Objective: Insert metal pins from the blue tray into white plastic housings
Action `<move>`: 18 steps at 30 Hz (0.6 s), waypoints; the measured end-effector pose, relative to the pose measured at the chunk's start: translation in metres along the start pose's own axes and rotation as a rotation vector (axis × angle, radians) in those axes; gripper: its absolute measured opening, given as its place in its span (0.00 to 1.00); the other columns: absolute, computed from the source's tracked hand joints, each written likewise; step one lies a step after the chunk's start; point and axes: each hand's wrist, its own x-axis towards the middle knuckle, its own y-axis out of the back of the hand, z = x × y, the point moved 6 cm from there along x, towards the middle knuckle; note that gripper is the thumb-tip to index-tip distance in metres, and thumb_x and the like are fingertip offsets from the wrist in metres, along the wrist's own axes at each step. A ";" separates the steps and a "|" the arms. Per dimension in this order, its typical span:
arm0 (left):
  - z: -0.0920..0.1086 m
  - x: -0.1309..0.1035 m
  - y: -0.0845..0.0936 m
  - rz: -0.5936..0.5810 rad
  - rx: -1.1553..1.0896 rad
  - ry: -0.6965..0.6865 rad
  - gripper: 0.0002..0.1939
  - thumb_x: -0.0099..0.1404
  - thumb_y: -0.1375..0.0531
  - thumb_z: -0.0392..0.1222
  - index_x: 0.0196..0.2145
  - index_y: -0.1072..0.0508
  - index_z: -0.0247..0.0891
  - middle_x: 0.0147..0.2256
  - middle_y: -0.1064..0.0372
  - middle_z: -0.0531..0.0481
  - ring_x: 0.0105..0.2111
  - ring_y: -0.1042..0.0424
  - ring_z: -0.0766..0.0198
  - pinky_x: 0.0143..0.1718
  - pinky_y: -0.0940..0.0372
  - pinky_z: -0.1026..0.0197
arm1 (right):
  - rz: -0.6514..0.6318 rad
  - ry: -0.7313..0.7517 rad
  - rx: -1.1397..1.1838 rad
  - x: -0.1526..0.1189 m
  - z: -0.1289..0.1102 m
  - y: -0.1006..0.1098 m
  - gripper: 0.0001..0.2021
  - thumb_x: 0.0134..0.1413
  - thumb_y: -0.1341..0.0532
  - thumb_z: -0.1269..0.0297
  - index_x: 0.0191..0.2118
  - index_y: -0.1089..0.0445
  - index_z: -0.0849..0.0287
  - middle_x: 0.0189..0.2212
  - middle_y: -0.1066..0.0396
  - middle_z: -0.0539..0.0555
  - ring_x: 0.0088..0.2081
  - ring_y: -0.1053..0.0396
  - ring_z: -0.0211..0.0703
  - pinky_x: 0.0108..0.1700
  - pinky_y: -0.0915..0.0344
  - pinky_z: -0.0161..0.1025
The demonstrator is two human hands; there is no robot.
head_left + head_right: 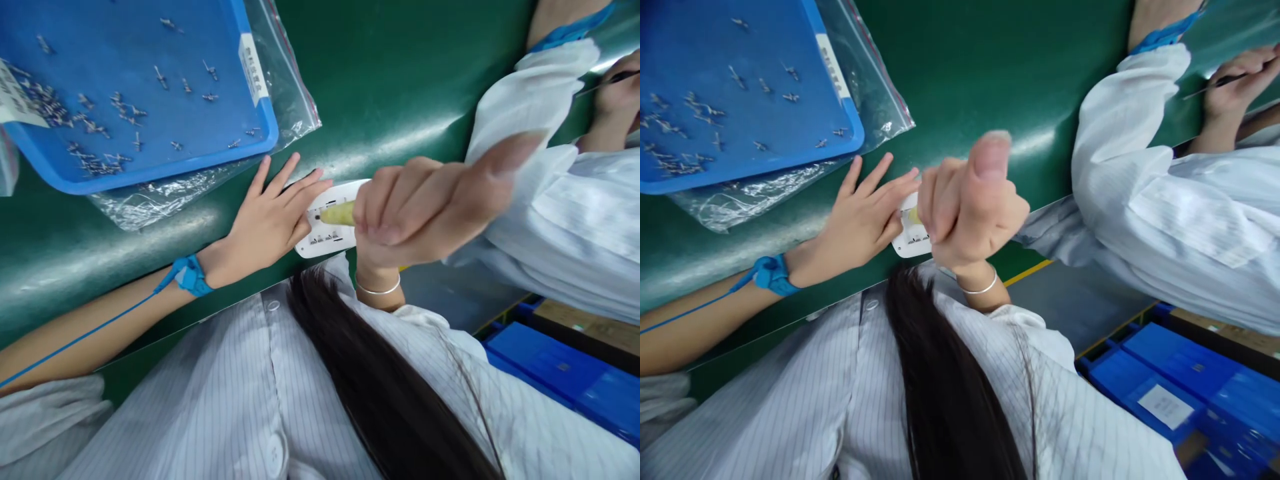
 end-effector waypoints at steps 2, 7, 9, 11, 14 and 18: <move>-0.002 0.001 -0.001 0.009 -0.006 0.031 0.25 0.77 0.55 0.49 0.66 0.41 0.42 0.68 0.45 0.48 0.72 0.61 0.45 0.71 0.67 0.37 | 0.052 -0.032 0.085 0.010 0.002 -0.013 0.29 0.69 0.58 0.42 0.37 0.23 0.47 0.13 0.45 0.49 0.17 0.40 0.43 0.24 0.35 0.44; -0.005 0.004 -0.002 -0.007 -0.013 0.067 0.28 0.74 0.50 0.50 0.67 0.42 0.38 0.71 0.53 0.45 0.72 0.64 0.44 0.71 0.67 0.38 | 0.283 -0.263 0.182 0.014 0.001 -0.002 0.44 0.67 0.78 0.45 0.43 0.25 0.52 0.13 0.48 0.49 0.16 0.42 0.43 0.23 0.37 0.43; -0.005 0.004 -0.003 -0.013 -0.012 0.075 0.28 0.73 0.50 0.49 0.67 0.42 0.39 0.71 0.53 0.45 0.72 0.64 0.45 0.71 0.67 0.38 | 0.313 -0.278 0.201 0.013 -0.001 0.003 0.44 0.67 0.78 0.43 0.43 0.24 0.53 0.13 0.50 0.48 0.15 0.44 0.42 0.22 0.38 0.42; -0.005 0.004 -0.003 -0.020 -0.021 0.078 0.27 0.72 0.49 0.47 0.67 0.41 0.40 0.71 0.53 0.46 0.72 0.64 0.45 0.71 0.67 0.38 | 0.311 -0.269 0.198 0.013 -0.004 0.004 0.46 0.66 0.78 0.42 0.44 0.24 0.54 0.14 0.52 0.48 0.15 0.43 0.40 0.23 0.39 0.41; -0.005 0.004 -0.003 -0.017 -0.034 0.078 0.27 0.72 0.49 0.45 0.66 0.41 0.41 0.71 0.52 0.47 0.72 0.64 0.46 0.71 0.67 0.38 | 0.314 -0.305 0.122 0.013 -0.010 0.001 0.48 0.65 0.80 0.41 0.51 0.27 0.56 0.17 0.51 0.48 0.19 0.38 0.40 0.27 0.35 0.41; -0.004 0.004 -0.003 -0.007 -0.015 0.076 0.27 0.72 0.49 0.45 0.66 0.40 0.40 0.71 0.53 0.47 0.72 0.64 0.46 0.72 0.67 0.39 | 0.285 -0.316 0.077 0.020 -0.013 -0.005 0.48 0.65 0.82 0.43 0.54 0.29 0.58 0.18 0.52 0.48 0.20 0.39 0.43 0.28 0.34 0.42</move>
